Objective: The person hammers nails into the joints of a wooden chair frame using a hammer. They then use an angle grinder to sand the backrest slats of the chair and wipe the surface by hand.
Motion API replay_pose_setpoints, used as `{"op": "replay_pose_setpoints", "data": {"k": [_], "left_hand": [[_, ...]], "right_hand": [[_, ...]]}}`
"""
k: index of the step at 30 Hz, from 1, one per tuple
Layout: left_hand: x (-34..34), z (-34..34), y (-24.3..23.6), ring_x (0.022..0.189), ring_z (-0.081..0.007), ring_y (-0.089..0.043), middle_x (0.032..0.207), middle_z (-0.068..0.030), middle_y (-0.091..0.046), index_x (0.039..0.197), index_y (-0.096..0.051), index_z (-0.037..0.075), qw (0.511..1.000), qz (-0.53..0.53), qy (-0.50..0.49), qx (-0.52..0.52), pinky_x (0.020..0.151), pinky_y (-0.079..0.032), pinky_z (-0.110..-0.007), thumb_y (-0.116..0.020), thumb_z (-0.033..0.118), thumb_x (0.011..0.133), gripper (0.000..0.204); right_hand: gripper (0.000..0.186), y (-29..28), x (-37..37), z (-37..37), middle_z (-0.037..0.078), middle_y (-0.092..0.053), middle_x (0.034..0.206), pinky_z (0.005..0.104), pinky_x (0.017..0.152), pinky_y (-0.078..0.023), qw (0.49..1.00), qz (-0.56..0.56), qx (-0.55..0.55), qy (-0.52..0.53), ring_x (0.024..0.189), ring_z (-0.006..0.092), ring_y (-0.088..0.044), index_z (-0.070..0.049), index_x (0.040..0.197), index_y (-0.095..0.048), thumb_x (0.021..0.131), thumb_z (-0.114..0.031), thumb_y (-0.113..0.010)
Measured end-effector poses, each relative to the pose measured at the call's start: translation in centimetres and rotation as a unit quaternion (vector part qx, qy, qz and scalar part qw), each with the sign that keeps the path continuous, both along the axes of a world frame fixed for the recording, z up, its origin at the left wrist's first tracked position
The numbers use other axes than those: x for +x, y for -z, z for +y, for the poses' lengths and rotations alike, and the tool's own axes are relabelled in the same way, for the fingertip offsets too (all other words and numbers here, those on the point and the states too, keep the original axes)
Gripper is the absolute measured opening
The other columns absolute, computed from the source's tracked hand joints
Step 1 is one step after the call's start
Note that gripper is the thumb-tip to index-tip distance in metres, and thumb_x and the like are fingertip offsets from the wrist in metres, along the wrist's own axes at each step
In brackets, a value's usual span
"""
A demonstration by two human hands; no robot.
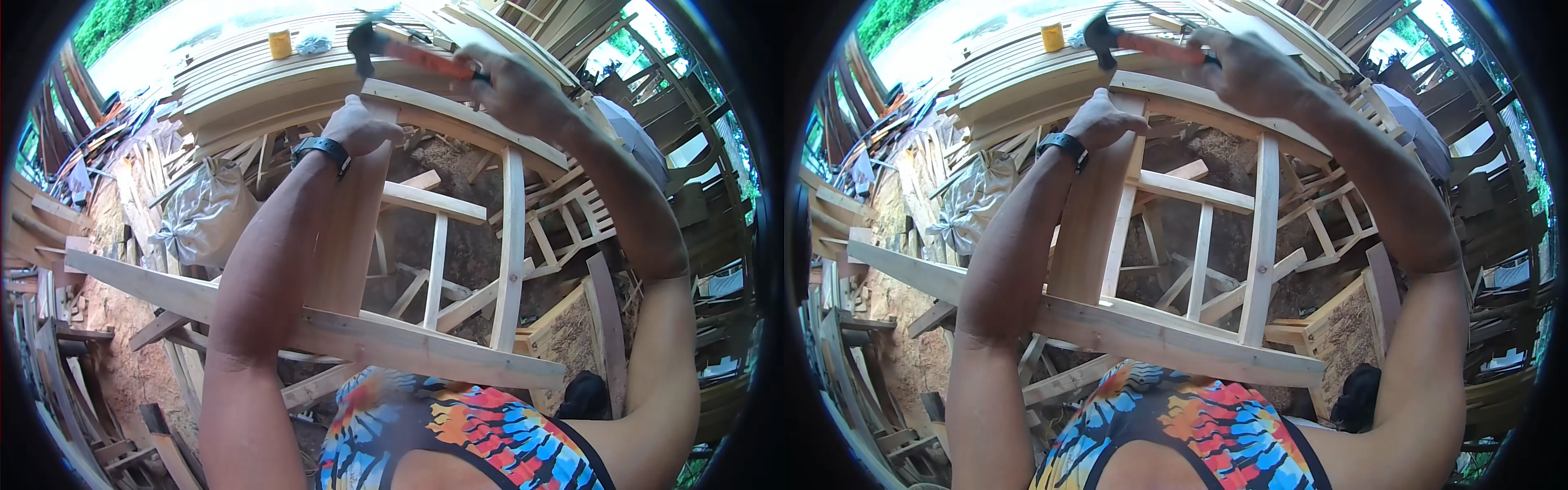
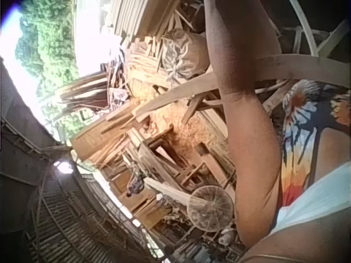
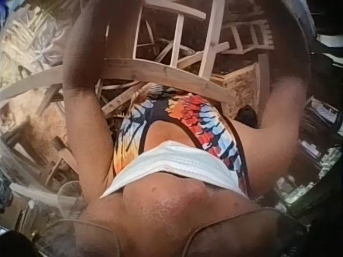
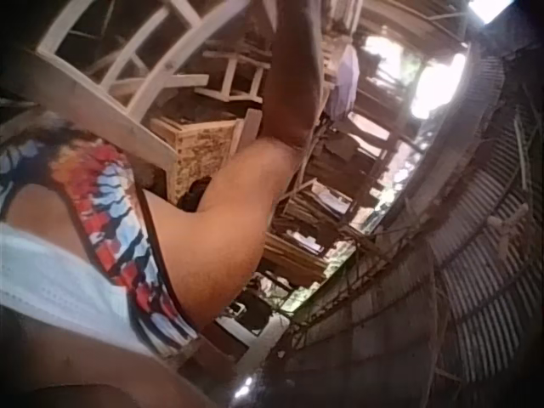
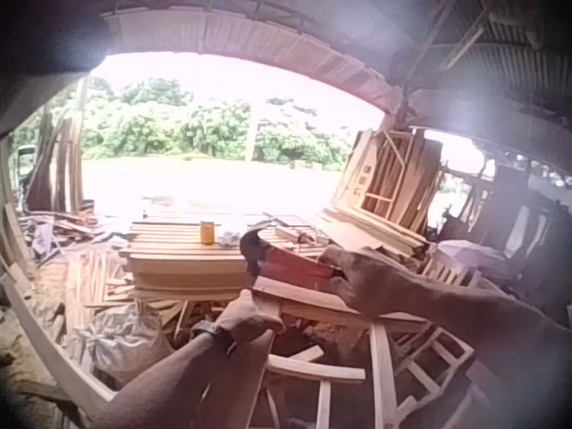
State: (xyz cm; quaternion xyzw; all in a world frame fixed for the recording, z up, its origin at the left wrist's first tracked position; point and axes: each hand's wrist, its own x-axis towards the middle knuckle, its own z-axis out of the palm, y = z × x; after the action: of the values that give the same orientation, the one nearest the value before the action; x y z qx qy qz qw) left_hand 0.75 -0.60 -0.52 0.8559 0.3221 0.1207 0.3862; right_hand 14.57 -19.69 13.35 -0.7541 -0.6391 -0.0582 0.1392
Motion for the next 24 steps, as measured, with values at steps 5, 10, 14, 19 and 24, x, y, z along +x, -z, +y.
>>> {"op": "replay_pose_setpoints", "data": {"k": [5,10,14,19,24], "left_hand": [[0.1,-0.5,-0.4,0.122,-0.0368,-0.062,0.128,-0.0312,-0.061,0.131,-0.044,-0.018,1.0,-0.003,-0.012,-0.006,0.101,-0.051,-0.036,-0.09,0.042,0.061,0.103],[0.0,-0.8,-0.7,0.12,-0.037,-0.062,0.126,-0.0309,-0.062,0.13,-0.045,-0.017,1.0,0.001,-0.014,-0.006,0.101,-0.051,-0.036,-0.089,0.043,0.062,0.101],[-0.2,-0.9,-0.6,0.12,-0.037,-0.063,0.126,-0.0317,-0.062,0.129,-0.046,-0.018,1.0,-0.004,-0.023,-0.008,0.101,-0.051,-0.036,-0.088,0.043,0.063,0.099],[0.1,-0.7,-0.5,0.12,-0.0377,-0.063,0.125,-0.0327,-0.063,0.129,-0.045,-0.02,1.0,-0.013,-0.017,-0.006,0.101,-0.051,-0.037,-0.089,0.041,0.064,0.099],[-0.5,-1.2,-1.1,0.116,-0.0366,-0.065,0.123,-0.0321,-0.064,0.126,-0.047,-0.02,1.0,0.002,-0.028,-0.001,0.098,-0.053,-0.036,-0.089,0.041,0.064,0.096]], "right_hand": [[0.033,-0.5,1.4,1.6,0.008,-0.064,0.074,0.0348,0.064,-0.05,0.968,-0.075,0.216,-0.099,0.066,0.0168,-0.063,-0.006,0.122,-0.064,0.099,-0.029,-0.069],[0.032,0.0,3.1,2.1,0.013,-0.067,0.08,0.0396,0.072,-0.053,0.987,-0.106,-0.122,0.023,0.074,0.0226,-0.069,-0.004,0.12,-0.064,0.094,-0.021,-0.07],[0.029,-2.6,2.0,1.7,0.015,-0.069,0.083,0.0409,0.074,-0.053,0.991,-0.127,-0.032,-0.006,0.076,0.0277,-0.069,-0.002,0.114,-0.063,0.094,-0.021,-0.071],[0.031,0.8,4.0,2.6,0.009,-0.068,0.077,0.0349,0.066,-0.054,0.995,-0.034,0.089,0.038,0.067,0.018,-0.068,-0.003,0.121,-0.064,0.096,-0.021,-0.065],[0.031,-2.1,3.1,1.6,0.018,-0.07,0.086,0.0417,0.081,-0.054,0.983,-0.149,-0.104,0.016,0.081,0.03,-0.071,0.001,0.116,-0.062,0.093,-0.017,-0.071]]}}
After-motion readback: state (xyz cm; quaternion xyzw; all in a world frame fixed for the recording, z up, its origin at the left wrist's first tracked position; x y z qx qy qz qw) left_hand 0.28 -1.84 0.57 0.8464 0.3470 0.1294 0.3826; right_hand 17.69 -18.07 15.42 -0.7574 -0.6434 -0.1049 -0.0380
